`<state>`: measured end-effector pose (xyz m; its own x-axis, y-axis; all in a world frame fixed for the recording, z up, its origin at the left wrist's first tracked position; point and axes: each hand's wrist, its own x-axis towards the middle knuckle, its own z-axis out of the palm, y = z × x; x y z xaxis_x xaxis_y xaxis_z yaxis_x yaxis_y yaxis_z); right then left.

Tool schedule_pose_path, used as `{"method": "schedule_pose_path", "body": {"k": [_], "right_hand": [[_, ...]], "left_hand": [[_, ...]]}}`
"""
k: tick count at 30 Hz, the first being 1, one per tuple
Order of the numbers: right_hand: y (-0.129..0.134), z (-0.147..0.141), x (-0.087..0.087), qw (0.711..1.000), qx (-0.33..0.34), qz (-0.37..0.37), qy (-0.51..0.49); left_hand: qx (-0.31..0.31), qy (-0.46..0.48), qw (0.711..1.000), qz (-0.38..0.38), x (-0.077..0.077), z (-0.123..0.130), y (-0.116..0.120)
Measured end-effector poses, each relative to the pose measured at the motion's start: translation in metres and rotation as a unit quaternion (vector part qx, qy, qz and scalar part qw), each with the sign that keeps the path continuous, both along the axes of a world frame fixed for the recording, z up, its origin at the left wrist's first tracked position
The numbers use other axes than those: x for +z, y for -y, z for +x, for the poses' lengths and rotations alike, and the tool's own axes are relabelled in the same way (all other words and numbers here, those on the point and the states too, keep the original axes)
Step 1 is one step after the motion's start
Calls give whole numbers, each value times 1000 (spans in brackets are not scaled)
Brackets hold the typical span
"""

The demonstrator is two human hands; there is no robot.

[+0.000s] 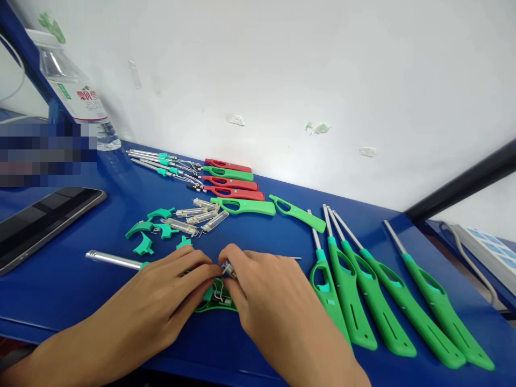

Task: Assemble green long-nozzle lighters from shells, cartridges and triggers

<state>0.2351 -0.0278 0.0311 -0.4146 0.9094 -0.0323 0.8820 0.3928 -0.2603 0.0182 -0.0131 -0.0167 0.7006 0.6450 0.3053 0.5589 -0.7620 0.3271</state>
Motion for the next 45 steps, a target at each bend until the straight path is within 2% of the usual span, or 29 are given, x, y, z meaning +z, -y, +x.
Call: {"method": "schedule_pose_path", "body": {"k": [5,14,23,33,40,45], "right_hand": [[1,-1,1,1000,0,7,-2],[-2,5,-1,1000,-4,-7,-17],[-5,1,7,998,-28,-37,39],[-4,7,4,998,-10,33,58],[-3,6,5,997,-21,17,68],[-2,5,7,996,-25,13,80]], "left_hand": [[-3,6,1000,18,0,0,-1],[4,3,1000,-5,-1,0,-1],[14,11,1000,6,1,0,0],[19,11,1000,0,1,0,0],[14,16,999,-42,-1,0,0],[11,51,999,-10,-2,2,0]]}}
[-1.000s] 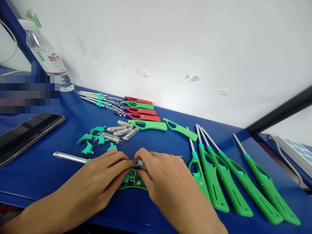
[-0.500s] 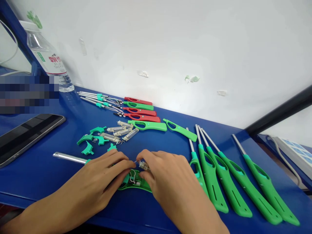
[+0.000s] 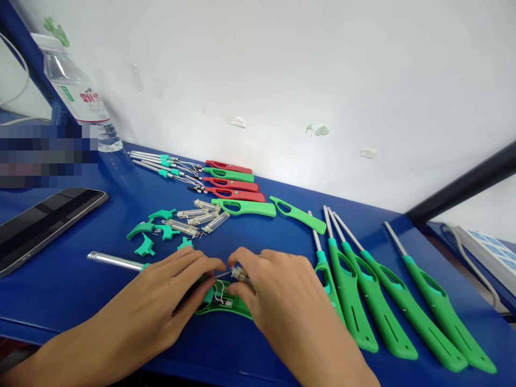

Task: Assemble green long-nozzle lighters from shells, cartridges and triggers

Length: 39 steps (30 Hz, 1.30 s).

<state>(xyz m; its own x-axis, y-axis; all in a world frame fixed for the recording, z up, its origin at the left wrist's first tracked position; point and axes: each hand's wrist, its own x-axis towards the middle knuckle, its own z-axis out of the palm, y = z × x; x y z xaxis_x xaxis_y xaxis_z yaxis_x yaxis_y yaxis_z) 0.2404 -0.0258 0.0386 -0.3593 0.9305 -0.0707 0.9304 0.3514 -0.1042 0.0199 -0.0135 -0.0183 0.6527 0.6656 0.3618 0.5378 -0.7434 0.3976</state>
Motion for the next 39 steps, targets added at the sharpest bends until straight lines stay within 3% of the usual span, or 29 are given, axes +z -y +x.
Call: {"method": "schedule_pose_path", "body": {"k": [14,23,34,39], "right_hand": [[-1,-2,2,1000,-2,-23,-18],[-2,2,-3,998,31,21,-43],[-3,-3,1,998,-4,-40,-40],[-2,-1,0,999,3,-29,-44]], "left_hand": [[-6,-15,1000,-8,-1,-2,0],[-13,-18,1000,16,0,-1,0],[-9,-5,1000,19,-1,-2,0],[-8,-16,1000,22,0,-1,0]]}}
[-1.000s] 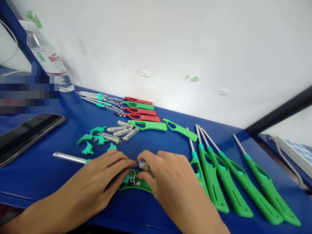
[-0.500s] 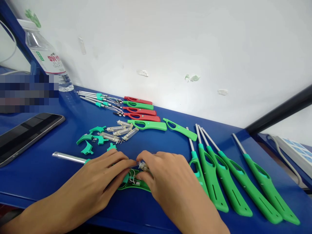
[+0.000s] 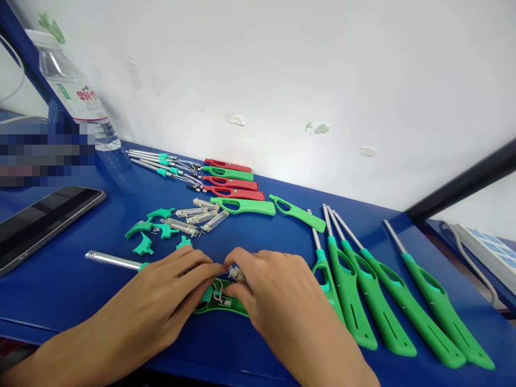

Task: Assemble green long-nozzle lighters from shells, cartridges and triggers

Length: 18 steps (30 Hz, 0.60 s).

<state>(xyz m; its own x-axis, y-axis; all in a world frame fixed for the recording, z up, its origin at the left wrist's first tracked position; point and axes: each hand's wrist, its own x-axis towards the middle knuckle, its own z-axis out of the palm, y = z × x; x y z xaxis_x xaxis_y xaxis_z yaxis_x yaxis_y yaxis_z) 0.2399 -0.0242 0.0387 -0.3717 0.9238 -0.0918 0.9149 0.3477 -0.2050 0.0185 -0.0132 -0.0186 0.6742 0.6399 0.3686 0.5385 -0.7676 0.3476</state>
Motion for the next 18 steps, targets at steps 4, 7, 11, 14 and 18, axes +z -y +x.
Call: {"method": "schedule_pose_path", "body": {"k": [4,7,11,14,18], "right_hand": [[1,2,-2,999,17,29,-18],[0,2,-3,999,20,34,-8],[0,1,-3,999,19,33,3],[1,1,-4,998,26,50,3],[2,2,-4,998,32,62,-1]], "left_hand": [[1,1,1000,-3,-1,0,0],[1,4,1000,6,-2,0,1],[2,4,1000,11,-2,1,1],[0,-3,1000,10,-1,1,0],[1,-5,1000,16,0,2,-1]]}}
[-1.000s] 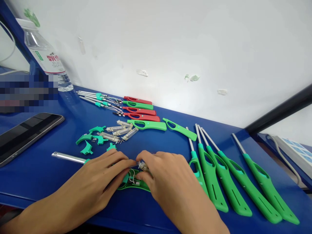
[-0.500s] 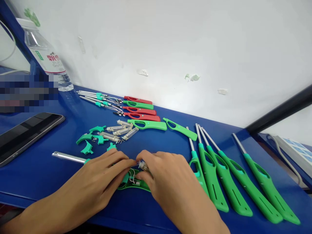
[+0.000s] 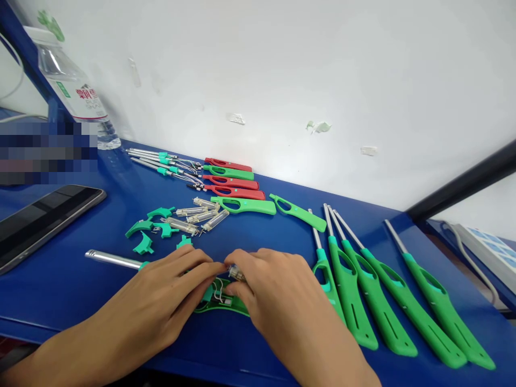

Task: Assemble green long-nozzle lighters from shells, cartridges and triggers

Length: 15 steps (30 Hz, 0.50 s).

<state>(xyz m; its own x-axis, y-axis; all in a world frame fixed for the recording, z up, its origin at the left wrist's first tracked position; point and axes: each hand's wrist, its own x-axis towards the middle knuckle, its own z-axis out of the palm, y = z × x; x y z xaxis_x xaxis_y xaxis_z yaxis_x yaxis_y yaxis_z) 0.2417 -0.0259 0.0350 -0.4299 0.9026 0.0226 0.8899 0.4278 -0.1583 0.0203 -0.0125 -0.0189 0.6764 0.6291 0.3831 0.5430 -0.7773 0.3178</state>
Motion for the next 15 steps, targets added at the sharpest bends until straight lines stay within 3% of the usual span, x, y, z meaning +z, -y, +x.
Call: {"method": "schedule_pose_path", "body": {"k": [8,15], "right_hand": [[1,0,0,1000,-2,4,-12],[-1,-1,-1,998,-3,-57,-37]], "left_hand": [[-1,5,1000,3,0,0,1],[0,3,1000,16,0,0,0]]}}
